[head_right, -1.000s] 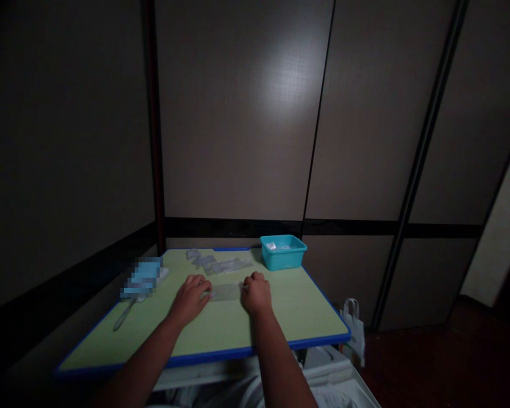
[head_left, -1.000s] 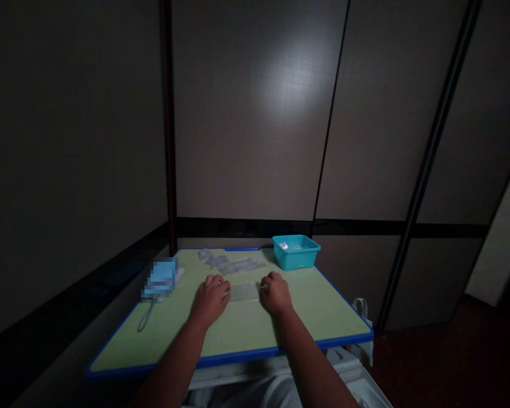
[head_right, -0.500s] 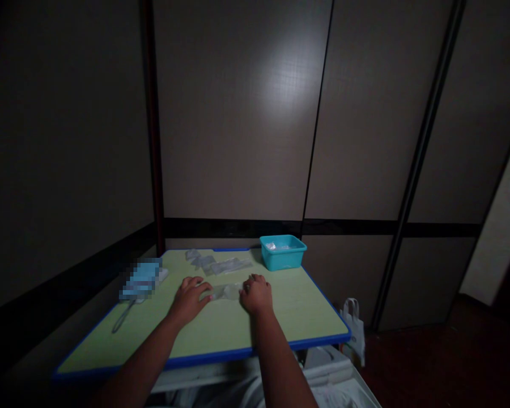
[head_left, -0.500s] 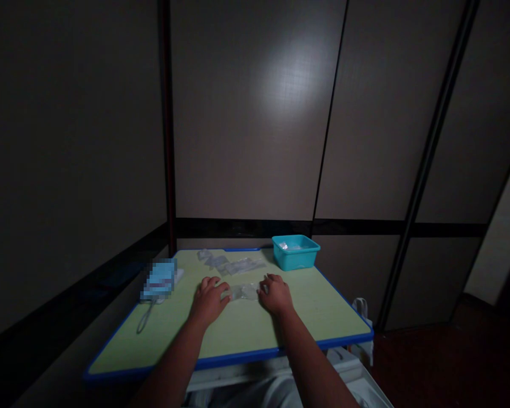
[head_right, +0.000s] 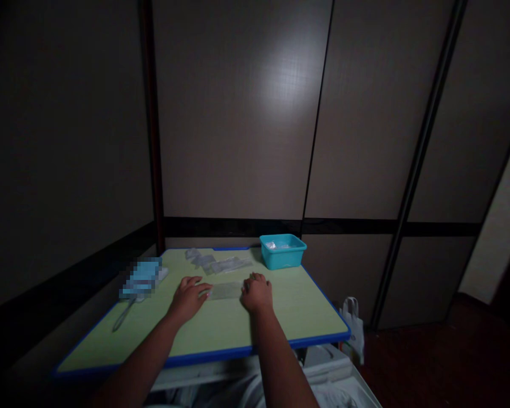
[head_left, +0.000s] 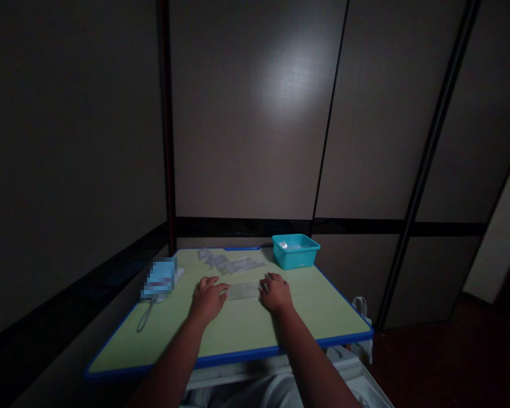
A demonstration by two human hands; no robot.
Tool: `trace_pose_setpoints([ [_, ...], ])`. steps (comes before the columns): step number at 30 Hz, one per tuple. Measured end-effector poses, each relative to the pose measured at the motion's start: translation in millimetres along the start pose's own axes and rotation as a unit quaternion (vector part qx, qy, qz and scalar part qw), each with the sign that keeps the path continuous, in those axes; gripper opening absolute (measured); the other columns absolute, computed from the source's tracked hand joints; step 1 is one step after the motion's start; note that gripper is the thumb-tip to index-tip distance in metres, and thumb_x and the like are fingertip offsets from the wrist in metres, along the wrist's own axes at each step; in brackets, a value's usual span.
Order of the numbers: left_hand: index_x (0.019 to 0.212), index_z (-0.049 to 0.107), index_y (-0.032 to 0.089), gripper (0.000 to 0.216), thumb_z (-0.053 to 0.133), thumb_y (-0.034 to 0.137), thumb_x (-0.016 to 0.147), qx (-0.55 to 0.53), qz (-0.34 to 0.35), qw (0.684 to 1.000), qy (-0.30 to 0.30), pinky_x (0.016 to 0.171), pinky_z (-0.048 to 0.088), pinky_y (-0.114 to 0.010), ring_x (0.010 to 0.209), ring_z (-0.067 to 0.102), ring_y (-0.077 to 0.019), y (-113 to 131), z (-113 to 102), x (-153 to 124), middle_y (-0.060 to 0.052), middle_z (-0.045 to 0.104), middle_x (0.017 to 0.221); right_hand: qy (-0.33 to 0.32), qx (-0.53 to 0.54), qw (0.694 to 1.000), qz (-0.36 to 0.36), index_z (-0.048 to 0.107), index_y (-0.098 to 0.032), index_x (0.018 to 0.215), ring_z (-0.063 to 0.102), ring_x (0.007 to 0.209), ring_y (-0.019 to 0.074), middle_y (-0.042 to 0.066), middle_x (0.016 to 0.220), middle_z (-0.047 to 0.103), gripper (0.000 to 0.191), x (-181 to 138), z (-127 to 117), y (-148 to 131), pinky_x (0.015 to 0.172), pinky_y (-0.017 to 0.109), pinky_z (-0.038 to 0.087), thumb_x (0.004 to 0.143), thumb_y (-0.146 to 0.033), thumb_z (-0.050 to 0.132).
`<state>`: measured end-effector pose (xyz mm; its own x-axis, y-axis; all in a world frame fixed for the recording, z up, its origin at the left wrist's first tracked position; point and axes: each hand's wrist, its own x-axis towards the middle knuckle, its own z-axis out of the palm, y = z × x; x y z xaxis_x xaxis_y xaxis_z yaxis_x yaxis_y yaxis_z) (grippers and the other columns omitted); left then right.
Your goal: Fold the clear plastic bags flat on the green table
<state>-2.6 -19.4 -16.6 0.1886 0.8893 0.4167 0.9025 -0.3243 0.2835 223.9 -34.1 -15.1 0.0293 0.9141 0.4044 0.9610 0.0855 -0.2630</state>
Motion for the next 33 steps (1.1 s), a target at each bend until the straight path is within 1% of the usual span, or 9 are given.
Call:
trace_pose_setpoints([
  [7, 0.100, 0.064, 0.036, 0.025, 0.052, 0.035, 0.078, 0.004, -0.002, 1.000, -0.002, 0.093, 0.026, -0.040, 0.114, 0.032, -0.0238, -0.9, 0.9, 0.9, -0.002, 0.052, 0.118, 0.003, -0.001, 1.000, -0.003, 0.063, -0.029, 0.097, 0.035, 0.118, 0.0225, 0.004, 0.126, 0.048, 0.025, 1.1, 2.3, 2.4, 0.091, 0.042, 0.030, 0.075, -0.031, 0.050],
  [18, 0.107, 0.062, 0.030, 0.033, 0.050, 0.039, 0.078, 0.031, -0.011, 0.999, -0.012, 0.094, 0.027, -0.039, 0.117, 0.032, -0.0244, -3.4, 5.3, 2.5, -0.004, 0.051, 0.124, 0.006, 0.001, 1.000, 0.001, 0.062, -0.028, 0.096, 0.036, 0.117, 0.0229, 0.005, 0.123, 0.050, 0.024, 1.2, 1.0, 1.8, 0.090, 0.042, 0.030, 0.075, -0.031, 0.050],
  [23, 0.109, 0.061, 0.027, 0.036, 0.049, 0.041, 0.078, 0.053, -0.010, 0.998, -0.014, 0.096, 0.025, -0.038, 0.116, 0.033, -0.0239, -4.3, 6.0, 3.2, -0.004, 0.051, 0.124, -0.001, 0.000, 1.000, 0.002, 0.062, -0.028, 0.094, 0.036, 0.116, 0.0222, 0.005, 0.121, 0.051, 0.023, 0.8, 0.2, 1.2, 0.089, 0.040, 0.031, 0.076, -0.031, 0.050],
  [27, 0.109, 0.061, 0.026, 0.038, 0.048, 0.041, 0.078, 0.055, -0.014, 0.998, -0.013, 0.095, 0.026, -0.038, 0.117, 0.032, -0.0247, -4.7, 7.3, 3.3, -0.005, 0.051, 0.124, -0.002, -0.003, 1.000, 0.004, 0.062, -0.028, 0.095, 0.037, 0.116, 0.0220, 0.005, 0.121, 0.050, 0.023, 0.8, -0.7, 1.0, 0.089, 0.039, 0.031, 0.076, -0.031, 0.049],
  [33, 0.110, 0.061, 0.025, 0.040, 0.045, 0.044, 0.078, 0.062, -0.017, 0.998, -0.018, 0.098, 0.023, -0.039, 0.121, 0.030, -0.0260, -6.1, 9.0, 3.2, -0.005, 0.050, 0.127, 0.000, -0.002, 1.000, 0.003, 0.062, -0.027, 0.095, 0.037, 0.115, 0.0220, 0.005, 0.122, 0.050, 0.023, 0.5, -0.6, 1.6, 0.089, 0.038, 0.031, 0.075, -0.031, 0.050],
])
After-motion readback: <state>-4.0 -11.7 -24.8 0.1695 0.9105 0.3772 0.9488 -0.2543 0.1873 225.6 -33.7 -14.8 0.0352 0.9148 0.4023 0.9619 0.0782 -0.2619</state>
